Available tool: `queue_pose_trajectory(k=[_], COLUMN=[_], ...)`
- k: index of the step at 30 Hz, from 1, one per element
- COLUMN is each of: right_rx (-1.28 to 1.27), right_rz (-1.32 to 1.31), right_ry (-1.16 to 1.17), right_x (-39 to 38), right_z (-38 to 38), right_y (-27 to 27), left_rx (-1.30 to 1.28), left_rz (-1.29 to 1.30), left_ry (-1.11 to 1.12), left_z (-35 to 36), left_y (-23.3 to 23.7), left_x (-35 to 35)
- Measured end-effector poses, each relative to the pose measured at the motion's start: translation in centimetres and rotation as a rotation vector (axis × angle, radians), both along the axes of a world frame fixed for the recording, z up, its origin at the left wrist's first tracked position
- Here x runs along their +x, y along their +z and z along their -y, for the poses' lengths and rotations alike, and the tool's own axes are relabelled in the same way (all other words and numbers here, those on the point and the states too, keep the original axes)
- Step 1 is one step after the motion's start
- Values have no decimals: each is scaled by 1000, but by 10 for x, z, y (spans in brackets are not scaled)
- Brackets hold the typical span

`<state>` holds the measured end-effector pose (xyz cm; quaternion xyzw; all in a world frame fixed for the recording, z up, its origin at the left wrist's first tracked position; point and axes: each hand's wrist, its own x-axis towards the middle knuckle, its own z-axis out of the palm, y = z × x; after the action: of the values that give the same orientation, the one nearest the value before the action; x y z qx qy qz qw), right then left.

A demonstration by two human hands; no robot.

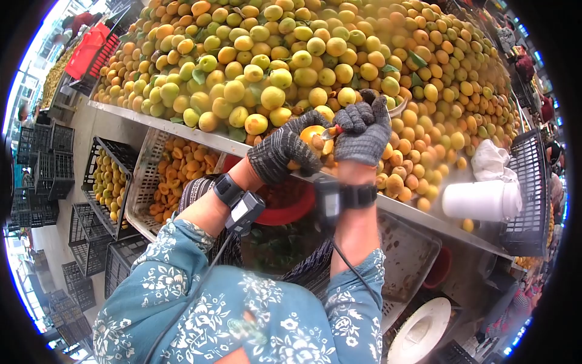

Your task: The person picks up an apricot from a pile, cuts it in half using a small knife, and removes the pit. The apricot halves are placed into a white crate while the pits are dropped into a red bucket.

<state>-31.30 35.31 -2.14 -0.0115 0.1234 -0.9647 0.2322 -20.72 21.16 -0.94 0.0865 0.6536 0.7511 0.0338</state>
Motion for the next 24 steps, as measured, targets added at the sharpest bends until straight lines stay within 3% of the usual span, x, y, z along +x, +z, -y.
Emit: queue_pose_trajectory(k=[3,5,7,9,11,13,15,17,21,24], right_rx=[-60,220,264,498,475,685,779,1039,1281,1376], right_rz=[-29,-116,-184,-340,-392,-461,-457,-641,-911,-931], right_ry=[23,-164,-235,-321,-314,-256,-203,-183,-101,-150], right_x=[-3,-4,6,11,14,18,26,31,40,49], right_z=[-1,-3,-3,-4,-1,1,3,10,15,20], right_y=[-1,8,27,35,35,38,44,46,35,37], left_rx=[11,53,96,-15,-258,-362,-309,-172,-206,-255], left_rz=[41,205,357,75,-177,-255,-211,29,-67,-202], left_ry=[-9,-4,10,125,218,329,314,273,345,393], left_z=[2,2,3,6,7,8,14,18,22,21], left_y=[-2,3,2,-9,-14,-19,-16,-3,-11,-14], left_x=[-4,-6,-10,-13,-15,-20,-20,-17,-21,-22])
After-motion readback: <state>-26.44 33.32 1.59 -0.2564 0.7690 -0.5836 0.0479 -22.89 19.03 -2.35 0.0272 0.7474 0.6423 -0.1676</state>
